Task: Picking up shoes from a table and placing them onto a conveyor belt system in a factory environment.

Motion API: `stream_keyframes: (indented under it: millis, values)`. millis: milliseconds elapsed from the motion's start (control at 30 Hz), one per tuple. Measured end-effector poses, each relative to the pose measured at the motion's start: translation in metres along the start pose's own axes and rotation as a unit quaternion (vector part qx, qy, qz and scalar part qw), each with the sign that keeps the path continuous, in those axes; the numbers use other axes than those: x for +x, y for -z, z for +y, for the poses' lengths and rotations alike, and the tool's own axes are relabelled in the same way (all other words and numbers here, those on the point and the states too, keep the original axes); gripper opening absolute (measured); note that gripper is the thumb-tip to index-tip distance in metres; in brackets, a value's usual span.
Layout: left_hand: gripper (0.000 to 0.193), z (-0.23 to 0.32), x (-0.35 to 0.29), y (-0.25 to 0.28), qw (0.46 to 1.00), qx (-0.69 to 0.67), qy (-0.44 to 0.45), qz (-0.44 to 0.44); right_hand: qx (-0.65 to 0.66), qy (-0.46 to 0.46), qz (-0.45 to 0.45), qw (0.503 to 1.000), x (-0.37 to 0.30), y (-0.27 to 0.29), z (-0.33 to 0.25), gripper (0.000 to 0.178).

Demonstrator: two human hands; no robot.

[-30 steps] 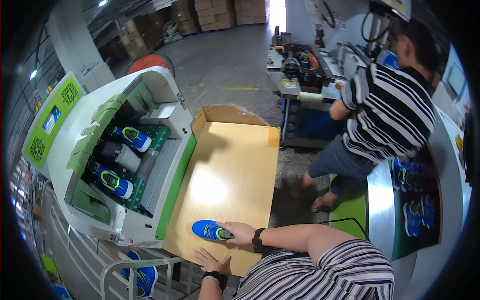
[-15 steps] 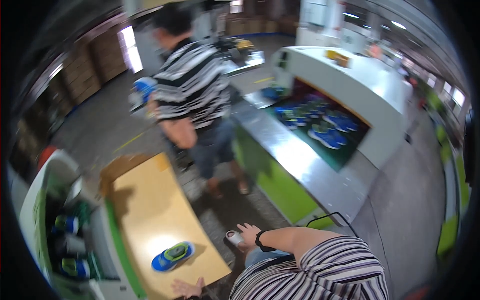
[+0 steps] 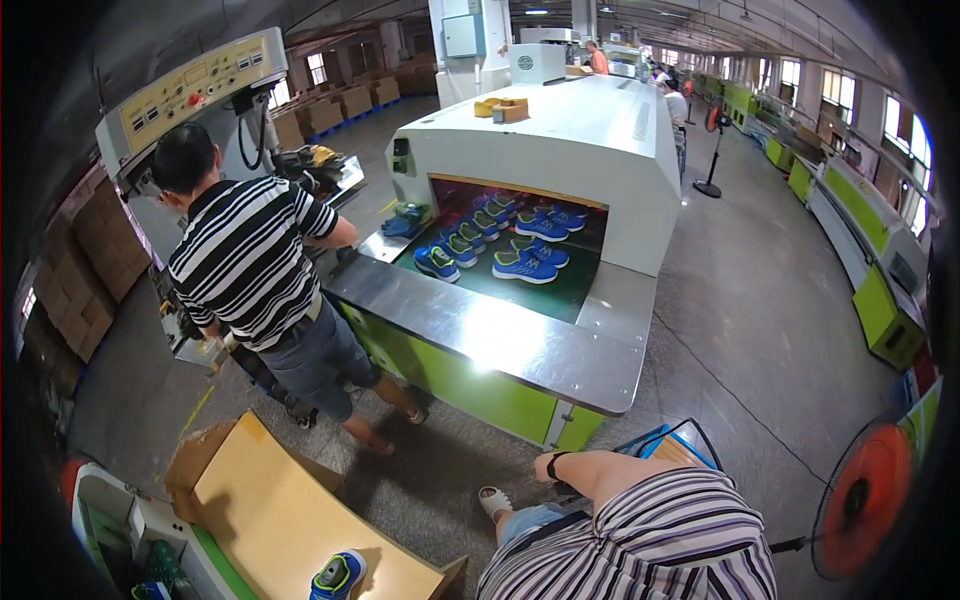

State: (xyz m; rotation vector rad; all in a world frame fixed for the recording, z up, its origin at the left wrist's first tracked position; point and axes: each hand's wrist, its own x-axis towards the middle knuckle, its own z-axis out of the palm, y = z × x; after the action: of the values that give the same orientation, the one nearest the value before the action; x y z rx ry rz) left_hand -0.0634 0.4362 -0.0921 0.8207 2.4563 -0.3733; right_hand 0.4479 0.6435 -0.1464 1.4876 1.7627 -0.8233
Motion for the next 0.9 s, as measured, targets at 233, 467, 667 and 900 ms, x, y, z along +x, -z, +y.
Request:
stream_keyframes:
  millis: [233, 467, 667, 900]
  values:
    - [0.136, -0.001, -0.002, 0.002, 1.0, 0.007, 0.023, 0.015, 0.104, 0.092, 0.128, 0.982, 0.002, 0.011, -0.024, 0.031]
    - [0.132, 0.005, -0.009, 0.011, 1.0, 0.012, -0.003, 0.028, 0.079, 0.104, 0.1, 0.986, -0.005, 0.01, -0.026, 0.033]
    - [0.131, 0.011, -0.031, 0.023, 1.0, 0.003, 0.011, 0.02, 0.045, 0.091, 0.068, 0.993, -0.002, 0.008, -0.024, 0.035]
    - [0.133, 0.005, -0.016, 0.01, 0.999, -0.006, 0.015, 0.028, 0.047, 0.111, 0.08, 0.989, -0.006, 0.012, -0.032, 0.034]
